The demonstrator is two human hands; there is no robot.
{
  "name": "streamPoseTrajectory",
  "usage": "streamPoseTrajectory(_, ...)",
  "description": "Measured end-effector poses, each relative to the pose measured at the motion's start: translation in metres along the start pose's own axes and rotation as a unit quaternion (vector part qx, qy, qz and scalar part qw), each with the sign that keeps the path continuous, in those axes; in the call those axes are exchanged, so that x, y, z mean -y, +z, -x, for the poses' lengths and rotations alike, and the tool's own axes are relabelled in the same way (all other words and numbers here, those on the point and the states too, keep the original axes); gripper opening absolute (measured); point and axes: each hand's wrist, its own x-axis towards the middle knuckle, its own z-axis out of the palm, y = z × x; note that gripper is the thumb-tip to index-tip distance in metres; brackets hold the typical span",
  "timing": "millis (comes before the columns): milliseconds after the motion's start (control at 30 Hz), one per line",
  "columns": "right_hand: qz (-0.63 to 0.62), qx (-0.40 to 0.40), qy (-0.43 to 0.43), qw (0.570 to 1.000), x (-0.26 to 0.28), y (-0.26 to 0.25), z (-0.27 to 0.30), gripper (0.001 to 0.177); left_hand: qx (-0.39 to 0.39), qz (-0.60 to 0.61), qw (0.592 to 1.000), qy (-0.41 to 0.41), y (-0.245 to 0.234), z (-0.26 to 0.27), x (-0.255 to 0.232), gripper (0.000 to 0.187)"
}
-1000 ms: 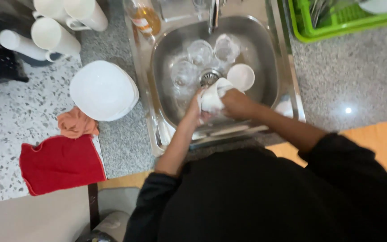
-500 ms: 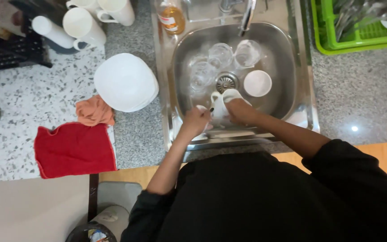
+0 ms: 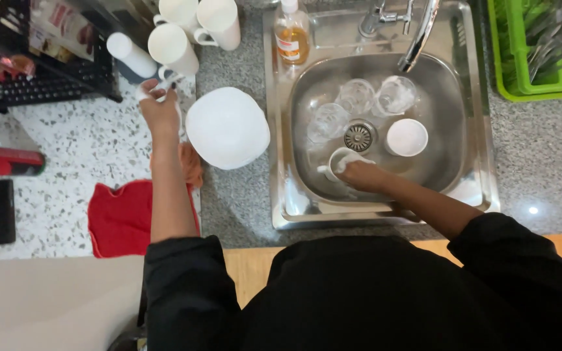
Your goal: Washing various dishes including cutlery, plates, and cups in a sink using a sponge and water.
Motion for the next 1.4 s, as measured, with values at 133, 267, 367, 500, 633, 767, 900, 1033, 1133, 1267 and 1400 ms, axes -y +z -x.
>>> streamPoseTrajectory(133,0.020,0.016,-0.006,1.000,0.020,-0.049,0.013,0.025,0.008,-0.032,0.999,0.008,0.016,-0.051,0.030,0.038)
streamPoseTrajectory(267,-0.030,0.018,0.039,0.999,0.026,-0.054,0.011,0.033,0.033,-0.100,0.994,0.002,0.024,-0.084,0.056,0.015)
streamPoseTrajectory(367,-0.048,-0.003,0.043,0.998,0.026,-0.063,0.017,0.042,0.063,-0.121,0.991,0.010,0.028,-0.091,0.062,0.015)
streamPoseTrajectory(500,-0.130,-0.106,0.069,0.983,0.037,-0.106,0.026,0.056,0.097,-0.040,0.994,0.008,0.028,-0.068,0.023,0.034)
streamPoseTrajectory(633,-0.260,-0.226,0.153,0.926,0.031,-0.103,0.038,0.041,0.084,0.035,0.995,-0.041,0.020,-0.031,-0.008,0.052)
streamPoseTrajectory(767,-0.406,-0.388,0.156,0.813,0.031,-0.142,0.050,0.039,-0.001,0.089,0.989,-0.117,-0.008,-0.008,-0.027,0.061)
streamPoseTrajectory(900,-0.562,-0.419,0.238,0.673,0.073,-0.227,0.068,0.030,-0.117,0.261,0.955,-0.081,-0.019,0.034,-0.095,0.038)
streamPoseTrajectory(1033,-0.746,-0.369,0.217,0.510,0.043,-0.207,0.064,0.017,-0.172,0.414,0.879,-0.161,-0.071,0.047,-0.092,0.078)
streamPoseTrajectory(1133,-0.729,-0.392,0.253,0.501,0.011,-0.184,0.069,0.009,0.012,0.431,0.898,0.090,-0.079,0.107,-0.122,0.035)
streamPoseTrajectory(1267,-0.209,-0.318,0.418,0.825,-0.062,-0.105,0.078,0.018,0.042,0.646,0.754,-0.111,-0.050,0.179,-0.166,0.092)
streamPoseTrajectory(1400,-0.043,-0.163,0.420,0.892,-0.113,-0.036,0.067,0.016,0.144,0.589,0.761,-0.233,0.018,0.257,-0.150,0.063)
